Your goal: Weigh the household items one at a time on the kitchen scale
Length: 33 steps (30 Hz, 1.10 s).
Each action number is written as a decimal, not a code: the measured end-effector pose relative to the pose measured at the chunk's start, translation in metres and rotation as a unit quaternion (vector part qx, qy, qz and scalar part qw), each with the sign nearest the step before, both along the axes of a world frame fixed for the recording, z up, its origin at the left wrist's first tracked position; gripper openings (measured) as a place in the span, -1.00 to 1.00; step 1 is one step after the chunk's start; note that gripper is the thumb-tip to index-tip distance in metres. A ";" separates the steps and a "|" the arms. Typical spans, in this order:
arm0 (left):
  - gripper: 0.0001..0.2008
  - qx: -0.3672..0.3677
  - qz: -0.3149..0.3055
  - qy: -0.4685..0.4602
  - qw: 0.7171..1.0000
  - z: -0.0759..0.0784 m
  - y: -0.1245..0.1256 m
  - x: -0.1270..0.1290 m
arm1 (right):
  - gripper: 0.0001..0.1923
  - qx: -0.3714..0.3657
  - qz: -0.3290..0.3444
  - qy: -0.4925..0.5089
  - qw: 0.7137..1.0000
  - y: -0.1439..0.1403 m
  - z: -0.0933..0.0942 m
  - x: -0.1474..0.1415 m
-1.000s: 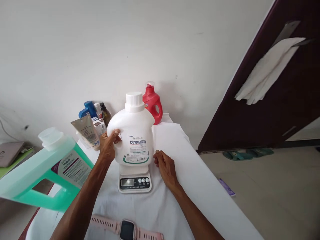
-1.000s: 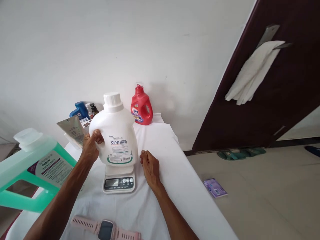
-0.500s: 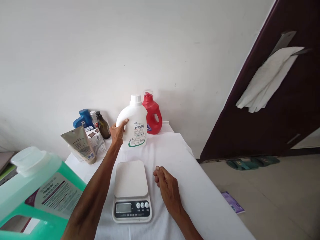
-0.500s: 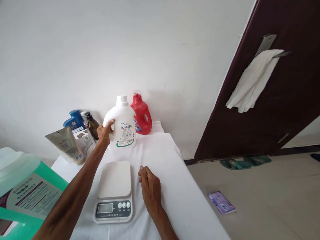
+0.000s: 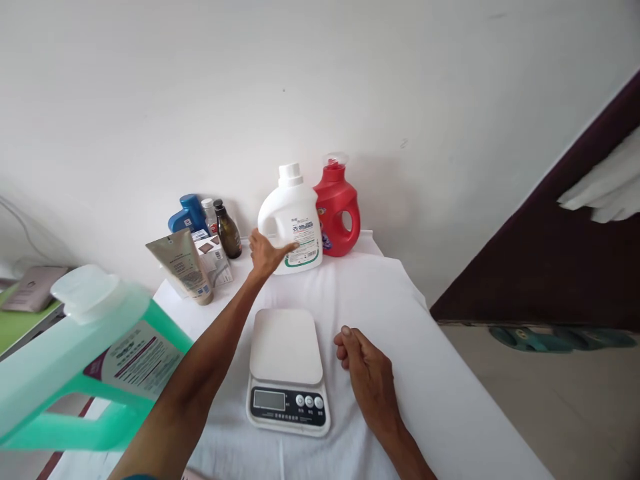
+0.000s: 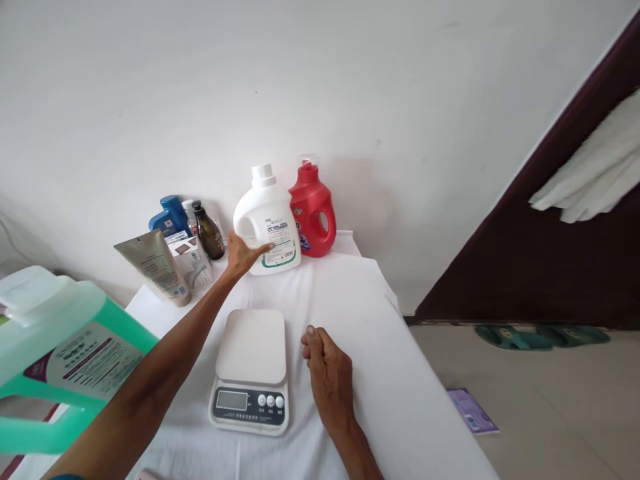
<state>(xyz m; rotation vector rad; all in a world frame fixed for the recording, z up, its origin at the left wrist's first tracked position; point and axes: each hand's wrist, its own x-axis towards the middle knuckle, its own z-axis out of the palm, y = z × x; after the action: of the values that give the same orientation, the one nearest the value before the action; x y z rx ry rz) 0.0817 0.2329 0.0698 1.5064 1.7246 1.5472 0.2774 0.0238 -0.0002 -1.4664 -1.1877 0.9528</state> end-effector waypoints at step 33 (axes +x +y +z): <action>-0.30 0.281 0.052 0.268 0.920 0.040 -0.237 -0.028 | -0.51 -0.043 -0.003 -0.094 0.995 -0.001 0.012 -0.001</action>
<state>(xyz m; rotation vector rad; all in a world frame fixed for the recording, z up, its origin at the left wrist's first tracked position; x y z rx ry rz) 0.0532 -0.0042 0.1103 2.3356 1.7238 1.9266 0.2767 0.0225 0.0121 -1.6565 -1.2906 0.8853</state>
